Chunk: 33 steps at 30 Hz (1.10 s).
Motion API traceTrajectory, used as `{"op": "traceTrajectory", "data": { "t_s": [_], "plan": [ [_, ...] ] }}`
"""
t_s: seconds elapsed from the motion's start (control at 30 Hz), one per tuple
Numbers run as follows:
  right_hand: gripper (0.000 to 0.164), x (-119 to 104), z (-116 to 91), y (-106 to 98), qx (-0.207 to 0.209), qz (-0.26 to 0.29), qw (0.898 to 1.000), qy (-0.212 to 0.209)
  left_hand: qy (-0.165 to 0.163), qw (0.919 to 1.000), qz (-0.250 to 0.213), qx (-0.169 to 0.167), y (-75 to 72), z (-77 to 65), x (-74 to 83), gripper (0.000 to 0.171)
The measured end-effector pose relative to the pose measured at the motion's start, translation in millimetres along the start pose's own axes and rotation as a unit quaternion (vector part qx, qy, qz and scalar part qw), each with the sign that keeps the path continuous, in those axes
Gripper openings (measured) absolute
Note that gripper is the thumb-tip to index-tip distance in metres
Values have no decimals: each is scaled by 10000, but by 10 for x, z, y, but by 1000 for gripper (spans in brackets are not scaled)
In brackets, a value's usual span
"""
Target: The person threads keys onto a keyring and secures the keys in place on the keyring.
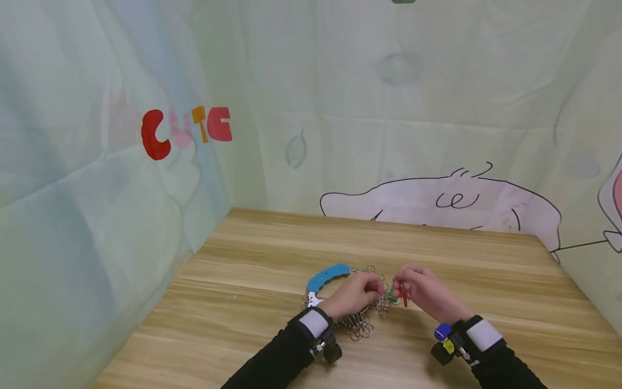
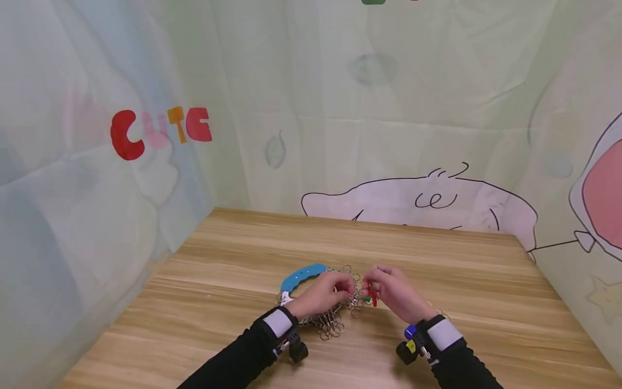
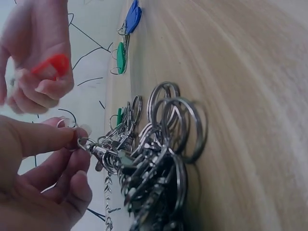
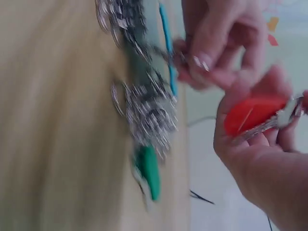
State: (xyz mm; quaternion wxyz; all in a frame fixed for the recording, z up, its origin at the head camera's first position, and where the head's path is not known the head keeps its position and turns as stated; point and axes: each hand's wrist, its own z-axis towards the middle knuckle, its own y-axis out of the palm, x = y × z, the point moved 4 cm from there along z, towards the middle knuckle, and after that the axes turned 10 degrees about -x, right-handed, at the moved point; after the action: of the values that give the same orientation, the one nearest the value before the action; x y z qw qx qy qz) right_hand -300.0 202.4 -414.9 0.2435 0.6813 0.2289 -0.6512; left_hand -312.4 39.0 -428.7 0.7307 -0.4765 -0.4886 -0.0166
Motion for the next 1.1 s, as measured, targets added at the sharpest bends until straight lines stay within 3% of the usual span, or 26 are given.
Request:
{"op": "traceTrajectory", "data": {
  "t_s": [0.1,0.2,0.33,0.6,0.7,0.87,1.1],
  "plan": [
    [20,85,55,72,88,151,9996,207,98,9999,-64,9,-7,-10,-2,8],
    [24,161,93,100,494,-499,9966,437,96,9999,-20,86,-15,-22,-6,9],
    [31,217,129,134,812,-1438,9841,649,-50,9995,-19,322,-14,-46,-26,8],
    [22,255,197,202,546,-2682,9610,391,-20,9974,-248,678,-23,-48,-55,16],
    [19,267,200,216,448,-2801,9586,265,-46,9976,-239,654,-25,-43,-68,16],
    [17,251,167,215,476,-2636,9634,100,-216,9980,-308,515,-46,-61,-90,6],
    [19,219,149,223,477,-2362,9701,275,-403,9983,-204,370,-65,-95,-110,6]
  ]
}}
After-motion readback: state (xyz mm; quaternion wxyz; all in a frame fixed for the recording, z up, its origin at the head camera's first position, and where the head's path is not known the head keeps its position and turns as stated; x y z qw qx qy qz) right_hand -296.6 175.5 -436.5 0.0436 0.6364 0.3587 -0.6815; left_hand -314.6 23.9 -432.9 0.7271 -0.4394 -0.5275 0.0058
